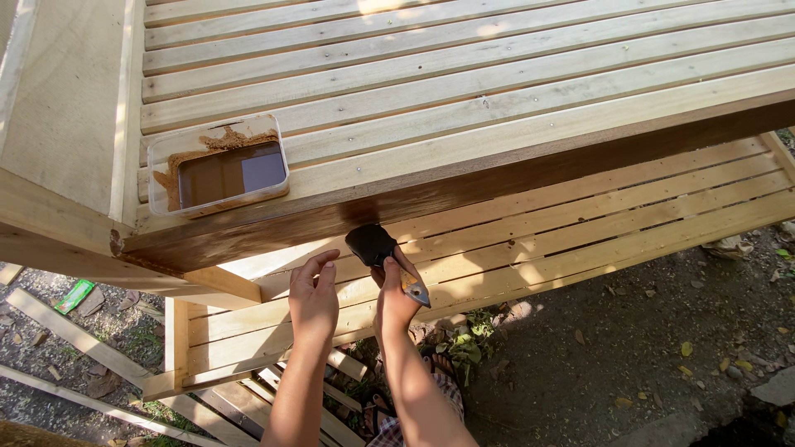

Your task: The person applies dark wood stain to a wooden bench using a foam brush. They repeatedly dip the brush into a plastic container of stain and spread it along the bench slats and frame. The person moves the container to a different bench and continues staining the edges and slats.

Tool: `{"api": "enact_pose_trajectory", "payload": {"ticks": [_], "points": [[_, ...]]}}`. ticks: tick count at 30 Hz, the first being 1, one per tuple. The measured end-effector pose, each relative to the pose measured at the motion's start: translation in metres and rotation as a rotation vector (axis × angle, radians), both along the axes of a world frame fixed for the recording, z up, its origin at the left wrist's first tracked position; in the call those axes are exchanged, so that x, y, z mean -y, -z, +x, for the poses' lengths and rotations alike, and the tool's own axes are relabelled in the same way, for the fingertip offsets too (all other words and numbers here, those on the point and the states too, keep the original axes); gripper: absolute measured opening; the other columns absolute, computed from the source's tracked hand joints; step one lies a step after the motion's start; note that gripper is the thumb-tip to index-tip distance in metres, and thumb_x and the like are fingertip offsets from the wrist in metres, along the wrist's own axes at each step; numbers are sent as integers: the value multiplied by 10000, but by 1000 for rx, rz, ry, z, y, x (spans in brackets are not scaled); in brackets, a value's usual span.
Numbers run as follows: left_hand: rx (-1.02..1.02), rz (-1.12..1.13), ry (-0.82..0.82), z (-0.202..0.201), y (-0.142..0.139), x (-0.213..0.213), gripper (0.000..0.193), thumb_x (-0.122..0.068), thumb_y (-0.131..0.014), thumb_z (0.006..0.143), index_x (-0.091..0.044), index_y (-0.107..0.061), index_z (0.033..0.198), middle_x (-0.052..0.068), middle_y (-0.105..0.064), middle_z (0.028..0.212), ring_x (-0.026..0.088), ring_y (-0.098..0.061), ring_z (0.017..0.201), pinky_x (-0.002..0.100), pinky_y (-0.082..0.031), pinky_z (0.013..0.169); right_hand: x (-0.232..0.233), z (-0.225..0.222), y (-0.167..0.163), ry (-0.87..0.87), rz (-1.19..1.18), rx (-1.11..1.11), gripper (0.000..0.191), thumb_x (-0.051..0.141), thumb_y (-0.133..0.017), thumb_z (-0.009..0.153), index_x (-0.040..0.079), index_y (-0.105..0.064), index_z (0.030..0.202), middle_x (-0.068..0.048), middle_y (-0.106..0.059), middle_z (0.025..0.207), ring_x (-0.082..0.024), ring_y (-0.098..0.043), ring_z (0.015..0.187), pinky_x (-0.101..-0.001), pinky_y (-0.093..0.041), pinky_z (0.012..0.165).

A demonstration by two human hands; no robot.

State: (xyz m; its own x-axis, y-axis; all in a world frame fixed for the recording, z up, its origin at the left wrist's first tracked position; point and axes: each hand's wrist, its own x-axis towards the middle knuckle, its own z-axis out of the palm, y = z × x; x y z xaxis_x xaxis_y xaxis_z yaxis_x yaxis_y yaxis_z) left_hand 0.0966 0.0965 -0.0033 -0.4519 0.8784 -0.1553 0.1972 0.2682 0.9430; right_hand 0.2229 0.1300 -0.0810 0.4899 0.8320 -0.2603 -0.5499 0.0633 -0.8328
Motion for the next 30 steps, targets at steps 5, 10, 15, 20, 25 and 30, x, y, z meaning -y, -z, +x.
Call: {"api": "enact_pose_trajectory", "payload": {"ticks": [5,10,15,20,25,30], "points": [[46,-15,-18,-5,5,1,275,-219,-542,1013,-139,-755,1168,88,-577,1237,222,-588,1168,371,-443,1040,-17,46,-21,221,-81,15,259,41,-626,958,-66,-667,1191,-217,-718,1173,-240,-784,956,-326,-621,873],[33,-6,-28,-9,17,4,272,-219,-553,1017,-145,-751,1189,105,-577,1206,226,-600,1120,365,-455,1018,-23,56,-30,354,28,154,344,74,-660,960,3,-658,1296,-183,-688,1214,-226,-724,921,-325,-638,883],[20,38,-79,-22,19,3,269,-217,-568,996,-147,-757,1175,82,-591,1186,222,-611,1071,355,-476,966,-3,-1,-9,143,119,534,317,55,-684,976,-21,-692,1283,-204,-744,1184,-217,-761,953,-309,-630,836],[10,49,-95,-30,20,1,260,-210,-567,1006,-149,-764,1165,79,-591,1165,199,-604,1075,343,-462,979,5,-18,4,50,184,523,322,20,-691,967,-83,-691,1273,-238,-744,1195,-262,-733,999,-336,-625,844],[32,53,-55,-16,22,-1,269,-220,-559,1011,-144,-752,1181,77,-591,1163,195,-590,1038,351,-476,947,-7,12,0,87,30,81,349,99,-636,983,-45,-655,1301,-210,-713,1183,-254,-749,983,-341,-636,895],[15,25,-37,-8,2,-1,288,-225,-552,1011,-140,-748,1205,73,-590,1164,189,-586,997,344,-483,919,-18,27,-7,153,-34,17,349,89,-636,967,-40,-662,1290,-224,-703,1188,-272,-737,977,-349,-639,894]]}}
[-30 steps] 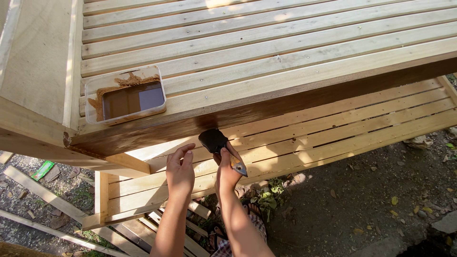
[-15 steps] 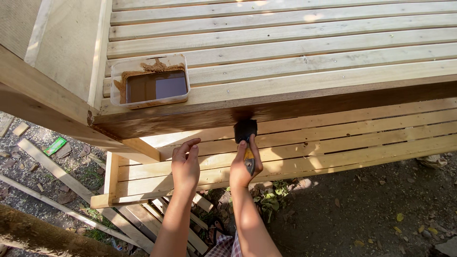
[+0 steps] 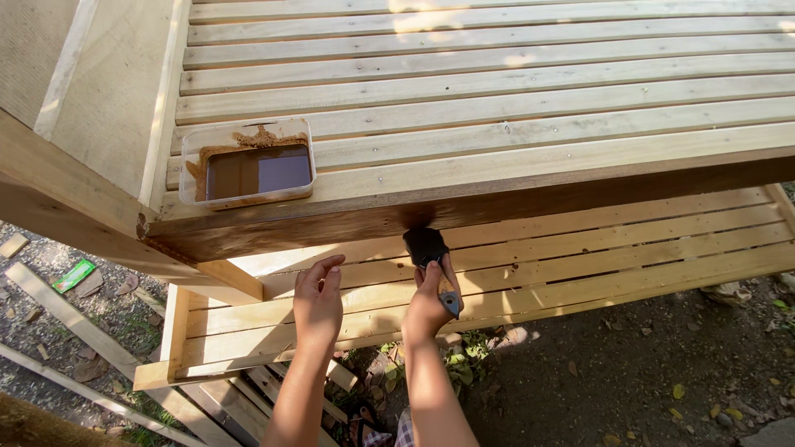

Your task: The person applies dark wood stain to a wooden bench using a foam brush. They repeatedly dip the brush into a plastic container of stain and spread it along the bench slats and frame. The person moves the container to a different bench and continues staining the edges and slats.

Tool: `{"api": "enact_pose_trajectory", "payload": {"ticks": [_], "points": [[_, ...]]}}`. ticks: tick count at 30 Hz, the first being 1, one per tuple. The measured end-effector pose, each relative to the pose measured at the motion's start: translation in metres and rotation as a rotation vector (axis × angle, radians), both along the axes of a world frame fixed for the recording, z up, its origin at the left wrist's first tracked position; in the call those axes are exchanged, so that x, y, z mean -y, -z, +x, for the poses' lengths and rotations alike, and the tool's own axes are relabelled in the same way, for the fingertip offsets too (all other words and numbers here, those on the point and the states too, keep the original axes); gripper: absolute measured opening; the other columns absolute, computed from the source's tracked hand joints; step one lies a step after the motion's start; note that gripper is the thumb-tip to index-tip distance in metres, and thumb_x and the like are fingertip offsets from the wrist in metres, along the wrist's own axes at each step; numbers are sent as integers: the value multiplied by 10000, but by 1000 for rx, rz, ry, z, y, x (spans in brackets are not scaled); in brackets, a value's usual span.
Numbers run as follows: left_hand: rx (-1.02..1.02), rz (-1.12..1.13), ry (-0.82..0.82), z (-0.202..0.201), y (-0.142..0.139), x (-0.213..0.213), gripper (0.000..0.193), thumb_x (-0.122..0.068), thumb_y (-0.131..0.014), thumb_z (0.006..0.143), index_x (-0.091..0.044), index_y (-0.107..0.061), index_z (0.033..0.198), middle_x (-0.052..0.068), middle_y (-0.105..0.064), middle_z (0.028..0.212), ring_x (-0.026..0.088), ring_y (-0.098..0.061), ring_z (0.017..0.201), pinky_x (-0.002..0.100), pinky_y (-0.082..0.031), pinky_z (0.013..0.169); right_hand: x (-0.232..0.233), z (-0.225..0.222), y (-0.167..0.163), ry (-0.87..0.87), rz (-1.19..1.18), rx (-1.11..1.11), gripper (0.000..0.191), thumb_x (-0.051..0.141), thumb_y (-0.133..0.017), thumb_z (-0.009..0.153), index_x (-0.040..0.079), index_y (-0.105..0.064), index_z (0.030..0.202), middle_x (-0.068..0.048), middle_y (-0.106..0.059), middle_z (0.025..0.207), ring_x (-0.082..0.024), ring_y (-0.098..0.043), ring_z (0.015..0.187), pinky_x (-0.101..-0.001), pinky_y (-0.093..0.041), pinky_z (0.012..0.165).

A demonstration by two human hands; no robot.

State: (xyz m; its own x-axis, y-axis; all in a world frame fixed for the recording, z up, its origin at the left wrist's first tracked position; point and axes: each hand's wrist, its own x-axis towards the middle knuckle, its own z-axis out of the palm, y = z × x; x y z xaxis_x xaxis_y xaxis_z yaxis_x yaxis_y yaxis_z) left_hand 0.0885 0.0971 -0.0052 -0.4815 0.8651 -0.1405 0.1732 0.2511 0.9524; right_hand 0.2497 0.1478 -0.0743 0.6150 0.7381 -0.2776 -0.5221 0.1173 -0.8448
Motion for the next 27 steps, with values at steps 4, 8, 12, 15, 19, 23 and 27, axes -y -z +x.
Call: {"api": "enact_pose_trajectory", "payload": {"ticks": [4,8,12,15,19,23,27], "points": [[45,1,6,2,-19,-4,285,-219,-541,1025,-137,-748,1204,74,-569,1167,173,-573,1043,331,-456,955,-3,0,-6,-92,-6,13,343,76,-645,951,-56,-677,1265,-212,-701,1176,-263,-734,954,-367,-644,861],[37,-13,-18,4,-23,-6,279,-220,-558,1012,-146,-748,1203,67,-582,1121,191,-580,984,331,-477,914,-4,-9,-11,-2,-16,7,340,106,-629,966,-40,-662,1271,-193,-708,1146,-250,-746,946,-335,-649,872],[19,59,-42,3,-19,-8,261,-216,-576,1003,-125,-742,1182,54,-587,1106,176,-585,988,319,-471,902,0,-37,-13,-37,5,-7,354,91,-646,956,-54,-664,1278,-195,-717,1127,-238,-738,898,-319,-638,822],[-9,78,-73,-4,-19,-10,262,-204,-585,993,-127,-751,1180,65,-584,1069,189,-576,961,325,-484,868,4,-58,-14,-171,38,95,337,65,-667,942,-71,-676,1251,-195,-729,1104,-212,-740,861,-324,-650,769],[27,123,-134,-22,-21,-10,253,-192,-582,991,-118,-750,1165,61,-568,1078,180,-594,952,327,-491,856,2,-64,-24,-414,202,336,332,27,-704,962,-75,-699,1278,-190,-746,1008,-163,-680,782,-312,-593,710],[-8,133,-190,-35,-20,-13,267,-202,-581,979,-128,-748,1173,58,-568,1057,177,-600,892,320,-506,804,-16,-24,-54,-730,590,1022,277,24,-748,920,5,-747,1196,-153,-787,1060,-173,-765,897,-307,-618,784],[33,159,-223,-43,-15,-5,275,-197,-581,984,-115,-747,1188,76,-573,1056,190,-601,897,318,-492,831,-44,37,-95,-947,738,1514,278,66,-778,879,123,-775,1151,-134,-772,1068,-269,-766,875,-342,-613,758]]}}
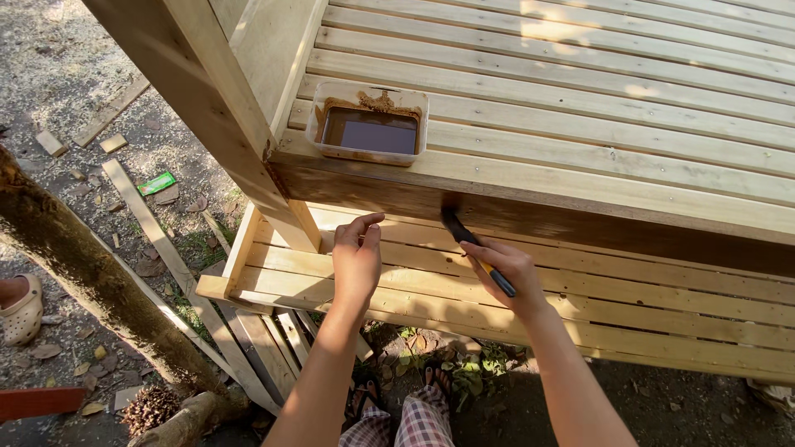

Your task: The person applies dark wood stain to a wooden bench using a foam brush. They repeatedly dip the brush into a plastic container of stain and spread it along the bench slats and frame. The person moves the container to a different bench and continues staining the edges and slats.

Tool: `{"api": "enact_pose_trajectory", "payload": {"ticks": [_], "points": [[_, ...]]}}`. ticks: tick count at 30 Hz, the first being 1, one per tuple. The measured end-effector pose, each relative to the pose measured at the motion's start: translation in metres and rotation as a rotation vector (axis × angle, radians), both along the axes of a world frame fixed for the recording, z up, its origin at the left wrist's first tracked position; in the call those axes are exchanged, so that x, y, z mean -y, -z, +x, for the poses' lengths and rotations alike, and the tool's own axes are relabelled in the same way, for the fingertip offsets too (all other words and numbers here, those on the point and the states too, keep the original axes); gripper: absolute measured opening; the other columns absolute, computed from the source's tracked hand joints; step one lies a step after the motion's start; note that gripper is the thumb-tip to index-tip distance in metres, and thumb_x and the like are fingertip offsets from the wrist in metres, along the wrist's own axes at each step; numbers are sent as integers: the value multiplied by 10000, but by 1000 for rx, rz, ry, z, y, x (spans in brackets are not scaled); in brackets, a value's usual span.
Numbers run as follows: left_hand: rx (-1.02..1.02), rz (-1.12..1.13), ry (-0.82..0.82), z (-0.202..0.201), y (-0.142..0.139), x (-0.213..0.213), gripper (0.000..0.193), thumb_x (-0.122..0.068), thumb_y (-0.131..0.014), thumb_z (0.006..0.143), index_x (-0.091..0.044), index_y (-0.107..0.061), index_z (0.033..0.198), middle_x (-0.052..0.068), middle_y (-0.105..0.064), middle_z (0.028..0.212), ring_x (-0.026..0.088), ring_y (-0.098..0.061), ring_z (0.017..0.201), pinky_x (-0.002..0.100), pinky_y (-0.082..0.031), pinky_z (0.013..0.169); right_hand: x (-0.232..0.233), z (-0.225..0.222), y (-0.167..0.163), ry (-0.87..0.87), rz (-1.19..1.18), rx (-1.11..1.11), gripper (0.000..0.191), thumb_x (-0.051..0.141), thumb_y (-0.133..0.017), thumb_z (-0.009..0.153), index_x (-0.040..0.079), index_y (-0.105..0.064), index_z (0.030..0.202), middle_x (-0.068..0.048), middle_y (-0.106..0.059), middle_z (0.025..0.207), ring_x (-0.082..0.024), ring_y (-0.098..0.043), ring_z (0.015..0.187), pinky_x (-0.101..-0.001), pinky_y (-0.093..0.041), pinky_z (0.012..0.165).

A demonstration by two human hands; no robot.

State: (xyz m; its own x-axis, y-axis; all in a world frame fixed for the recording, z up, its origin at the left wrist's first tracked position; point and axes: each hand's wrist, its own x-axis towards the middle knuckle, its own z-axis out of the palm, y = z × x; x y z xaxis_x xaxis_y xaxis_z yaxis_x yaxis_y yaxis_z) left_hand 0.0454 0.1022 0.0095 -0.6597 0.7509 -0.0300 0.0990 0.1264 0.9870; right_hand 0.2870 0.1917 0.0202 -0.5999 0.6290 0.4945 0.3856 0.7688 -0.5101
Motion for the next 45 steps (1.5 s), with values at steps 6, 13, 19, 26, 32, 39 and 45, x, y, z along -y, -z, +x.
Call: {"api": "enact_pose_trajectory", "payload": {"ticks": [6,13,19,26,32,39,45], "points": [[-52,28,-46,-9,-1,5,274,-193,-581,987,-109,-766,1171,78,-592,1101,195,-606,957,335,-481,875,-25,-15,-20,-178,180,123,284,65,-767,837,153,-776,1106,-140,-764,1115,-289,-756,873,-373,-619,736],[14,-14,-58,-6,-11,-1,275,-206,-579,977,-134,-751,1180,82,-589,1060,195,-598,871,329,-497,793,-34,-81,-10,-371,22,142,406,7,-733,797,168,-764,1168,-109,-765,1114,-294,-749,878,-391,-608,709],[-15,-33,-59,-7,-11,-5,265,-190,-583,974,-135,-747,1174,67,-574,1076,176,-596,856,320,-504,775,-47,11,-35,-207,67,164,343,48,-758,800,175,-776,1118,-136,-753,1184,-275,-766,890,-349,-631,734],[-37,-40,-88,2,-7,-6,258,-185,-577,989,-123,-751,1169,71,-571,1085,170,-590,886,321,-504,811,-64,87,-52,-200,66,116,323,58,-765,801,152,-778,1110,-140,-754,1160,-254,-779,903,-335,-645,738],[-135,-6,-132,16,-12,-4,263,-195,-576,999,-107,-756,1169,93,-595,1070,197,-583,948,350,-496,861,-69,-6,-24,-367,25,66,317,83,-784,797,155,-780,1106,-130,-773,1122,-272,-771,894,-345,-645,753],[-159,-48,-116,28,-30,-25,276,-240,-579,978,-133,-746,1170,60,-582,1069,178,-611,938,345,-526,852,-71,-82,6,-453,78,108,353,90,-772,740,188,-786,1078,-167,-731,1199,-337,-749,867,-412,-613,723],[-98,-90,-119,43,-18,-47,268,-254,-588,960,-168,-763,1144,40,-571,1093,178,-603,875,319,-545,800,-100,11,-18,-421,95,257,318,127,-758,783,235,-790,1079,-97,-765,1137,-293,-755,963,-410,-625,770]]}}
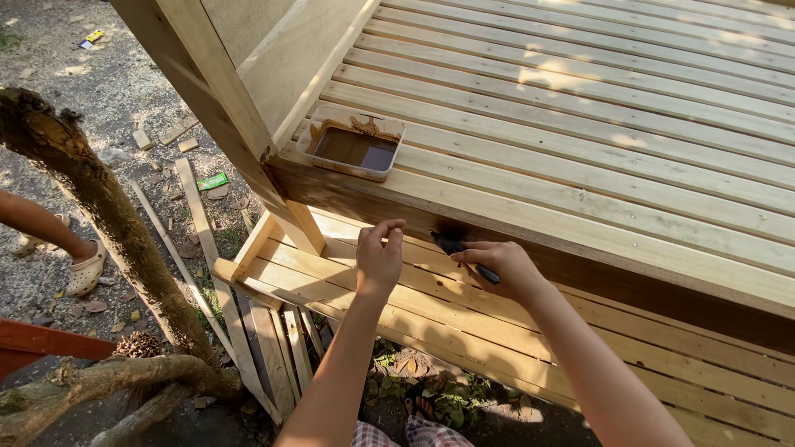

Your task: The person applies dark wood stain to a wooden bench using a foam brush. They repeatedly dip the brush into a plastic container of stain and spread it along the bench slats and frame. The person moves the container to a different bench and continues staining the edges and slats.

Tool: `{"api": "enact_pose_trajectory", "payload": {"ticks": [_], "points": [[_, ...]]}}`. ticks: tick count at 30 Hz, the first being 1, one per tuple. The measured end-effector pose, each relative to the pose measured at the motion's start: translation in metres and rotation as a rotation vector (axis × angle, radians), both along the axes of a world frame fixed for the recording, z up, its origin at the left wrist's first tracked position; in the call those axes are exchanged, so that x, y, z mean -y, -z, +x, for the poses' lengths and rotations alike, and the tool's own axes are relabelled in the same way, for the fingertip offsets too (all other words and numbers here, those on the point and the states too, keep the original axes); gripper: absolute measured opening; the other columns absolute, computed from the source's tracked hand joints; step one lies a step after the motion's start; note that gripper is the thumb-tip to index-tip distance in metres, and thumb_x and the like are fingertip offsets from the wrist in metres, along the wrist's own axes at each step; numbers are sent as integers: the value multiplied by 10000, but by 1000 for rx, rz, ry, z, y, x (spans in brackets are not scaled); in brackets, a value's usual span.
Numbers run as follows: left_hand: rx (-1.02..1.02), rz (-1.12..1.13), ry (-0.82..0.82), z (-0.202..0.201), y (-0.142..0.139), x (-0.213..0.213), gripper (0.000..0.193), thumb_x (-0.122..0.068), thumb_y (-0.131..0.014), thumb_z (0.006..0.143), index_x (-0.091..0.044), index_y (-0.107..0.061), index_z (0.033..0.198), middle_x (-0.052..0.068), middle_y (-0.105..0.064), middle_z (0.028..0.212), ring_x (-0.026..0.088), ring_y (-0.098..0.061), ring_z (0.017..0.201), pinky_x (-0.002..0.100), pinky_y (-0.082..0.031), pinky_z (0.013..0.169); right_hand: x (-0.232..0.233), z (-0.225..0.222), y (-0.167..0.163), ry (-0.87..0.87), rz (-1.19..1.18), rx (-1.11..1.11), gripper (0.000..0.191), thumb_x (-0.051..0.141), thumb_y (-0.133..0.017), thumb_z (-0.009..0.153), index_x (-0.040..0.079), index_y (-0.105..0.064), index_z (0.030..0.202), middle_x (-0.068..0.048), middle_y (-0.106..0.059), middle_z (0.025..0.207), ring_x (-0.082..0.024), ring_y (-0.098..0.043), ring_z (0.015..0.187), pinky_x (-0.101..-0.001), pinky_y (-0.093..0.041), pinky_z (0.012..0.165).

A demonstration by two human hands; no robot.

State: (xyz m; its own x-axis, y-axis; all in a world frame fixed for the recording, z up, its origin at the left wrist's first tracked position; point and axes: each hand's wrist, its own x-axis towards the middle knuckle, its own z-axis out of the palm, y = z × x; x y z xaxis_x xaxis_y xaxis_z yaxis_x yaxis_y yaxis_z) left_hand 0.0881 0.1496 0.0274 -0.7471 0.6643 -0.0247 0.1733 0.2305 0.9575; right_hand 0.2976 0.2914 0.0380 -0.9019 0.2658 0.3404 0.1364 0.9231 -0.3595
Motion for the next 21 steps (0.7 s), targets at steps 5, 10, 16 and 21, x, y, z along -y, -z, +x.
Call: {"api": "enact_pose_trajectory", "payload": {"ticks": [5,10,16,21], "points": [[11,11,5,16,17,-9,249,-258,-592,963,-166,-761,1122,43,-565,1097,171,-607,923,326,-551,802,-13,80,-25,37,29,69,313,119,-758,764,224,-790,1057,-64,-784,1081,-285,-751,993,-407,-626,775],[15,4,23,28,20,-10,243,-253,-595,964,-161,-758,1118,47,-564,1104,183,-609,955,334,-540,838,-12,78,-33,35,23,25,290,113,-767,771,219,-795,1040,-38,-785,1014,-270,-755,939,-382,-626,762],[2,19,10,25,20,-7,244,-248,-597,969,-154,-763,1120,57,-566,1112,188,-609,978,332,-534,857,2,-7,-21,-27,-54,-34,274,116,-779,780,199,-791,1040,-20,-784,1022,-255,-746,840,-376,-614,711],[43,-2,4,22,18,-6,249,-262,-589,973,-154,-759,1120,54,-554,1120,184,-619,952,332,-544,836,14,-62,-9,-16,-35,17,167,161,-786,834,184,-785,1000,-18,-791,991,-267,-739,831,-391,-603,710]]}}
